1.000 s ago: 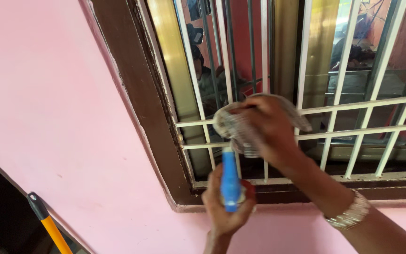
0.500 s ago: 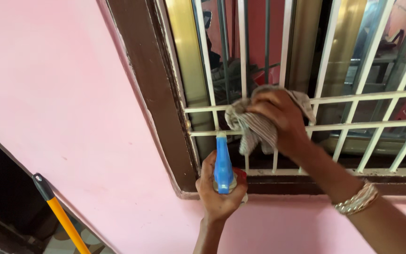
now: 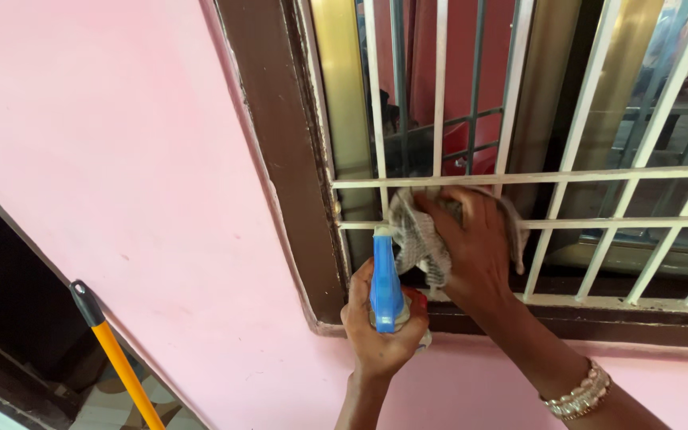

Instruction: The person sprays a cleaning solution onto a window with a metal grille and wipes the glass and grille with a cloth. The person repeatedly sprays and wipes different sections of the window throughout the clip.

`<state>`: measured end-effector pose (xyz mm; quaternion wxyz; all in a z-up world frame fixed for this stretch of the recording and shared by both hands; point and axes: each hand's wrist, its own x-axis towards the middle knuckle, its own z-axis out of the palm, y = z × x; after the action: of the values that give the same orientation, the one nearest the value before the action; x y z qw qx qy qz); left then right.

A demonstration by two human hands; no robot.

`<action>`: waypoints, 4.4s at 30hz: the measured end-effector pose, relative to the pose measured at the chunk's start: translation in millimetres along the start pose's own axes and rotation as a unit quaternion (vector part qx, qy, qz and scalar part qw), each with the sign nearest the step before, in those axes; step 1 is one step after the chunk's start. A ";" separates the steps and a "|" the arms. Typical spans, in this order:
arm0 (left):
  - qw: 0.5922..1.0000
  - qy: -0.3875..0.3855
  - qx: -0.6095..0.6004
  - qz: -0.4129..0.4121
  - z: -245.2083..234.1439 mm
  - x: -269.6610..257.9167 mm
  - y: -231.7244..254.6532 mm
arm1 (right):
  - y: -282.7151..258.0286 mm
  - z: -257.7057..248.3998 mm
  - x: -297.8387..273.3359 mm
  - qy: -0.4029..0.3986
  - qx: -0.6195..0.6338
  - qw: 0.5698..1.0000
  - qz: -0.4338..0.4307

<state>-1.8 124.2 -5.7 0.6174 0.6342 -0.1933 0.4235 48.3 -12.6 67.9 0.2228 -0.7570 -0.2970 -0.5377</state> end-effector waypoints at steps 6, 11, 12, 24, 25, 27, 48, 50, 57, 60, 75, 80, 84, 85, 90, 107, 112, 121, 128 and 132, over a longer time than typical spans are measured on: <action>0.999 -0.005 -0.024 -0.023 -0.5 0.2 -4.0 | -8.0 -12.2 5.1 -0.039 0.011 0.999 0.027; 1.000 -0.003 -0.009 0.008 -0.3 -3.0 -7.7 | -7.4 -8.2 19.1 -0.073 -0.021 0.997 0.030; 1.000 -0.006 -0.014 -0.004 -0.3 -3.0 -8.4 | -5.3 -9.8 20.4 -0.082 -0.020 0.996 0.036; 1.000 0.009 0.019 0.004 2.0 2.3 3.6 | 19.3 -28.1 14.2 -0.111 -0.104 0.986 -0.076; 0.999 0.012 0.031 0.003 3.1 3.3 4.8 | 17.0 -30.6 19.8 -0.097 -0.121 0.982 -0.108; 1.000 0.011 0.021 -0.007 3.3 3.4 4.6 | 6.0 -33.4 26.7 -0.046 -0.010 0.997 -0.053; 0.999 -0.006 0.003 0.041 -2.3 -12.0 -2.6 | -10.4 15.2 25.2 -0.072 0.063 0.991 -0.097; 0.999 0.002 -0.010 0.045 -0.9 -10.6 -5.1 | -18.3 18.3 23.2 -0.073 0.045 0.991 -0.101; 0.997 -0.004 -0.013 0.080 -6.8 -19.8 -14.3 | -7.0 36.8 0.5 -0.141 0.054 0.988 -0.035; 0.998 -0.003 -0.019 0.060 -13.8 -21.7 -13.5 | 9.1 40.1 -26.9 -0.114 0.128 0.983 -0.065; 0.988 0.037 0.105 0.107 -40.0 -9.1 -9.2 | -12.0 84.6 -67.7 -0.002 0.157 0.987 -0.019; 0.994 -0.004 0.074 0.081 -42.1 -10.5 -13.4 | -2.7 89.7 -110.7 -0.079 0.263 0.958 0.084; 0.992 -0.025 0.069 0.099 -43.0 -10.7 -10.4 | -8.7 69.2 -118.0 -0.018 0.264 0.951 0.157; 0.994 -0.028 0.058 0.084 -42.7 -9.6 -10.0 | -11.6 56.6 -114.5 0.023 0.184 0.976 0.115; 0.993 -0.032 0.081 0.078 -38.1 -9.0 -9.3 | -7.5 39.1 -66.4 0.070 0.120 0.980 0.139; 0.983 -0.033 0.130 0.127 -41.1 -4.0 -5.2 | -0.1 34.3 -118.0 0.074 0.159 0.963 0.204; 0.991 -0.066 0.077 0.090 -35.5 2.1 -4.5 | 20.4 18.0 -86.2 0.215 0.116 0.959 0.142; 0.989 -0.117 0.029 0.086 -25.9 6.9 -6.2 | 21.5 44.7 -124.8 0.023 0.104 0.931 0.348; 0.990 -0.083 0.094 0.071 -26.8 9.2 -0.2 | 33.2 12.1 -122.8 0.127 0.192 0.944 0.235; 0.993 -0.071 0.045 0.078 -18.3 11.9 5.8 | 38.8 -24.3 -86.2 0.226 0.070 0.952 0.192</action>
<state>-5.0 143.9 4.9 0.5383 0.6725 -0.2664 0.4325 37.4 -74.7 -6.5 0.4354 -0.6408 -0.1247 -0.6199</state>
